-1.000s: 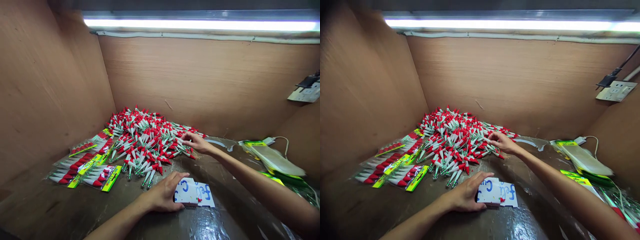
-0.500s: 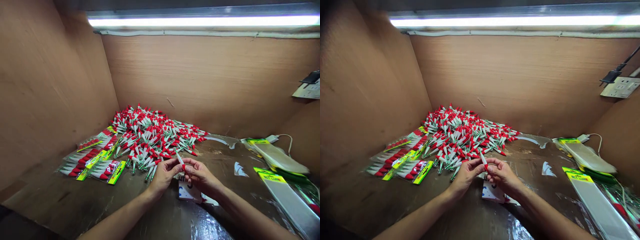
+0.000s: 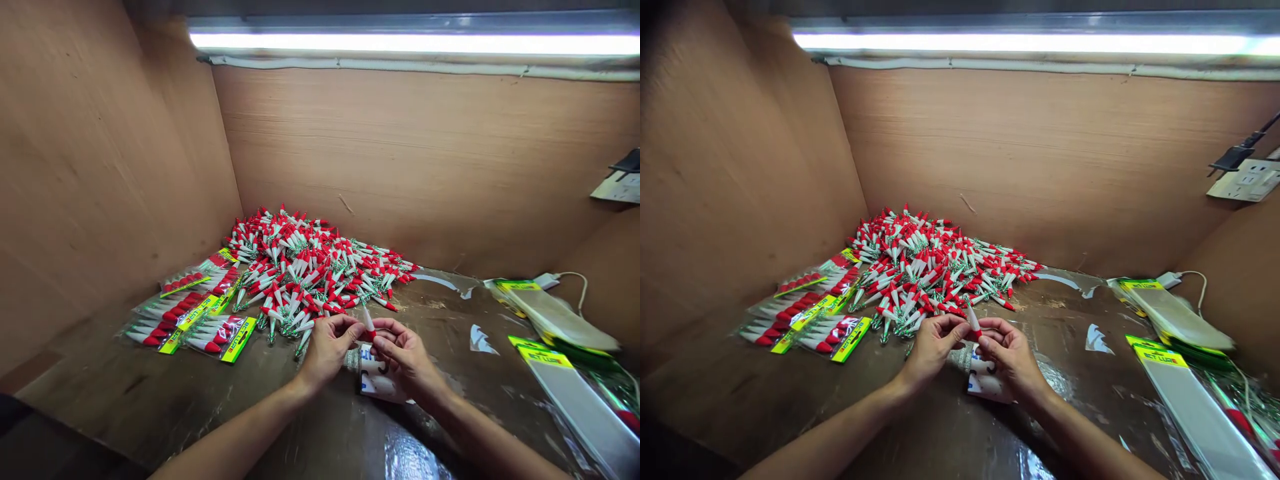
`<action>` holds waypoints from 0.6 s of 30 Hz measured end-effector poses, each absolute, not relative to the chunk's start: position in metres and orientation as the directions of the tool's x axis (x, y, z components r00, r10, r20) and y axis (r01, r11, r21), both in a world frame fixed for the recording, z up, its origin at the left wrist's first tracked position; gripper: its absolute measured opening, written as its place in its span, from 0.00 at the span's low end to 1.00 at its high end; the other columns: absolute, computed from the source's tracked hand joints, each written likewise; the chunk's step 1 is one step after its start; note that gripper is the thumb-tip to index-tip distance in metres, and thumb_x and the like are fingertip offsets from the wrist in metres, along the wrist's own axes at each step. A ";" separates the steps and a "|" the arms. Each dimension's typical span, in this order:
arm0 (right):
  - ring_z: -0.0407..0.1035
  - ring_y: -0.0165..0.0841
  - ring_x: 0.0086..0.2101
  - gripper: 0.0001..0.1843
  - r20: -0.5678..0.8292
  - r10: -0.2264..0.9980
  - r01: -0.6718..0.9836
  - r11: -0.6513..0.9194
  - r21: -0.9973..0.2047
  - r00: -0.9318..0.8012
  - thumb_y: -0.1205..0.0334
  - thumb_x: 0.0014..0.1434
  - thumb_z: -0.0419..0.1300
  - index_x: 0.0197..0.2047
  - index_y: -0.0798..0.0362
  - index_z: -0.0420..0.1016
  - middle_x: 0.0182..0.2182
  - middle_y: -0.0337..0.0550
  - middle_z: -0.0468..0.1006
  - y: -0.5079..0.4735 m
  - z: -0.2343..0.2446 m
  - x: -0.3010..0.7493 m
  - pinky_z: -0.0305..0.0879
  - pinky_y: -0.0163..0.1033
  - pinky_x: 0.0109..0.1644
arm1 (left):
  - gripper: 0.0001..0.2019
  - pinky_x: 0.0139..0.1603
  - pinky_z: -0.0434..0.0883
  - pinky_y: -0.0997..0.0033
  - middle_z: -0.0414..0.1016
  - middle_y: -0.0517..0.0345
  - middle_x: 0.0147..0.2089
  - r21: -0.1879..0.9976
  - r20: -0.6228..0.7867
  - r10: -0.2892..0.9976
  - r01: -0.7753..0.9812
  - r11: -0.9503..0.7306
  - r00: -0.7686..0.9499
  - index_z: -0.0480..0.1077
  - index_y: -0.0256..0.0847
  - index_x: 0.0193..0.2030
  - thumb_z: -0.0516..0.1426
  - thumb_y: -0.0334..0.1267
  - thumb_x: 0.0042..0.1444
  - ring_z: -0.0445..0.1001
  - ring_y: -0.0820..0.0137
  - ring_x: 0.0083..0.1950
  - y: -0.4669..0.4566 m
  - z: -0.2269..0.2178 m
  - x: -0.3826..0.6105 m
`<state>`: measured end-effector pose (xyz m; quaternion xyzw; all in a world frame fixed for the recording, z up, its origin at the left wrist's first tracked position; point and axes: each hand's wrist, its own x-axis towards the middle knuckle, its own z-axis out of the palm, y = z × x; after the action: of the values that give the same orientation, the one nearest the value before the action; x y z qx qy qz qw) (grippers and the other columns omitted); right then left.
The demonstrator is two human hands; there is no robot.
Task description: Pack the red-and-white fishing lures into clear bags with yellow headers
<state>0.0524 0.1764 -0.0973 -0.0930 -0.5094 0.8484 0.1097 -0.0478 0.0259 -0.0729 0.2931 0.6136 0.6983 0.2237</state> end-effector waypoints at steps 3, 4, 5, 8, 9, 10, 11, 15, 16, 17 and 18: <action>0.74 0.25 0.29 0.24 -0.096 0.276 -0.057 -0.498 -0.865 -0.956 0.60 0.52 0.74 0.51 0.54 0.75 0.39 0.44 0.83 0.175 -0.091 0.060 0.72 0.28 0.34 | 0.17 0.37 0.75 0.69 0.82 0.48 0.37 0.988 0.130 0.710 0.033 -0.149 -0.692 0.77 0.35 0.39 0.60 0.49 0.61 0.80 0.62 0.39 0.026 -0.070 -0.043; 0.74 0.24 0.28 0.24 -0.123 0.276 -0.044 -0.529 -0.847 -0.953 0.61 0.52 0.75 0.51 0.55 0.75 0.40 0.45 0.83 0.173 -0.089 0.063 0.72 0.27 0.33 | 0.17 0.38 0.75 0.69 0.81 0.48 0.36 0.988 0.130 0.719 0.025 -0.155 -0.683 0.77 0.35 0.39 0.60 0.50 0.61 0.80 0.63 0.38 0.026 -0.069 -0.042; 0.74 0.23 0.28 0.25 -0.153 0.275 -0.032 -0.567 -0.823 -0.949 0.61 0.52 0.75 0.51 0.54 0.75 0.40 0.45 0.83 0.171 -0.087 0.066 0.72 0.25 0.33 | 0.17 0.38 0.75 0.69 0.81 0.49 0.36 0.987 0.128 0.726 0.013 -0.162 -0.675 0.76 0.35 0.39 0.60 0.50 0.61 0.80 0.63 0.38 0.026 -0.067 -0.040; 0.76 0.22 0.29 0.24 -0.234 0.256 -0.007 -0.688 -0.726 -0.938 0.64 0.52 0.75 0.51 0.51 0.74 0.40 0.42 0.83 0.165 -0.082 0.074 0.74 0.24 0.34 | 0.17 0.38 0.74 0.70 0.81 0.49 0.37 0.986 0.104 0.743 -0.031 -0.166 -0.661 0.76 0.35 0.39 0.60 0.50 0.61 0.80 0.64 0.38 0.026 -0.065 -0.036; 0.76 0.22 0.29 0.24 -0.253 0.241 0.002 -0.721 -0.693 -0.937 0.65 0.52 0.75 0.50 0.51 0.74 0.40 0.40 0.82 0.164 -0.082 0.077 0.75 0.24 0.36 | 0.17 0.37 0.74 0.71 0.81 0.49 0.37 0.986 0.095 0.747 -0.043 -0.163 -0.658 0.75 0.35 0.39 0.60 0.50 0.61 0.80 0.65 0.38 0.026 -0.065 -0.035; 0.76 0.22 0.30 0.23 -0.263 0.224 0.008 -0.748 -0.664 -0.938 0.67 0.52 0.74 0.50 0.50 0.74 0.40 0.39 0.82 0.163 -0.081 0.079 0.75 0.24 0.37 | 0.17 0.37 0.74 0.71 0.80 0.49 0.38 0.985 0.086 0.753 -0.056 -0.161 -0.653 0.75 0.35 0.39 0.60 0.51 0.61 0.79 0.65 0.38 0.026 -0.066 -0.035; 0.76 0.21 0.31 0.22 -0.265 0.210 0.008 -0.770 -0.638 -0.941 0.68 0.53 0.74 0.50 0.50 0.74 0.40 0.39 0.82 0.163 -0.082 0.081 0.76 0.23 0.38 | 0.17 0.37 0.75 0.71 0.80 0.49 0.39 0.984 0.082 0.759 -0.069 -0.165 -0.646 0.74 0.35 0.39 0.60 0.51 0.61 0.79 0.66 0.38 0.025 -0.067 -0.034; 0.76 0.21 0.32 0.18 -0.244 0.173 -0.002 -0.818 -0.575 -0.954 0.69 0.56 0.71 0.49 0.52 0.74 0.40 0.39 0.80 0.162 -0.084 0.088 0.77 0.24 0.39 | 0.16 0.35 0.75 0.70 0.76 0.54 0.38 0.961 0.095 0.780 -0.147 -0.234 -0.618 0.68 0.38 0.39 0.57 0.51 0.64 0.78 0.66 0.38 0.025 -0.071 -0.030; 0.76 0.22 0.32 0.18 -0.245 0.171 -0.002 -0.823 -0.569 -0.954 0.70 0.56 0.71 0.49 0.53 0.75 0.40 0.40 0.80 0.163 -0.084 0.090 0.77 0.24 0.39 | 0.16 0.35 0.75 0.70 0.74 0.55 0.37 0.951 0.104 0.781 -0.168 -0.259 -0.615 0.67 0.38 0.39 0.56 0.51 0.64 0.78 0.67 0.37 0.026 -0.071 -0.030; 0.76 0.22 0.32 0.18 -0.249 0.176 -0.005 -0.825 -0.566 -0.952 0.70 0.56 0.71 0.49 0.53 0.75 0.40 0.40 0.80 0.164 -0.084 0.091 0.77 0.24 0.39 | 0.16 0.35 0.75 0.70 0.73 0.57 0.36 0.940 0.116 0.783 -0.187 -0.285 -0.611 0.66 0.39 0.38 0.55 0.51 0.65 0.77 0.67 0.36 0.027 -0.069 -0.030; 0.76 0.22 0.32 0.18 -0.252 0.190 -0.014 -0.823 -0.567 -0.949 0.70 0.56 0.71 0.49 0.53 0.75 0.40 0.40 0.80 0.167 -0.083 0.093 0.77 0.24 0.39 | 0.15 0.35 0.74 0.70 0.71 0.58 0.35 0.929 0.133 0.783 -0.198 -0.312 -0.607 0.65 0.39 0.37 0.54 0.51 0.66 0.76 0.69 0.35 0.027 -0.066 -0.031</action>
<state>0.0925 0.1673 -0.0831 -0.1503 -0.2923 0.9429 0.0540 -0.0308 0.0272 -0.0657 0.2999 0.4875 0.7523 0.3263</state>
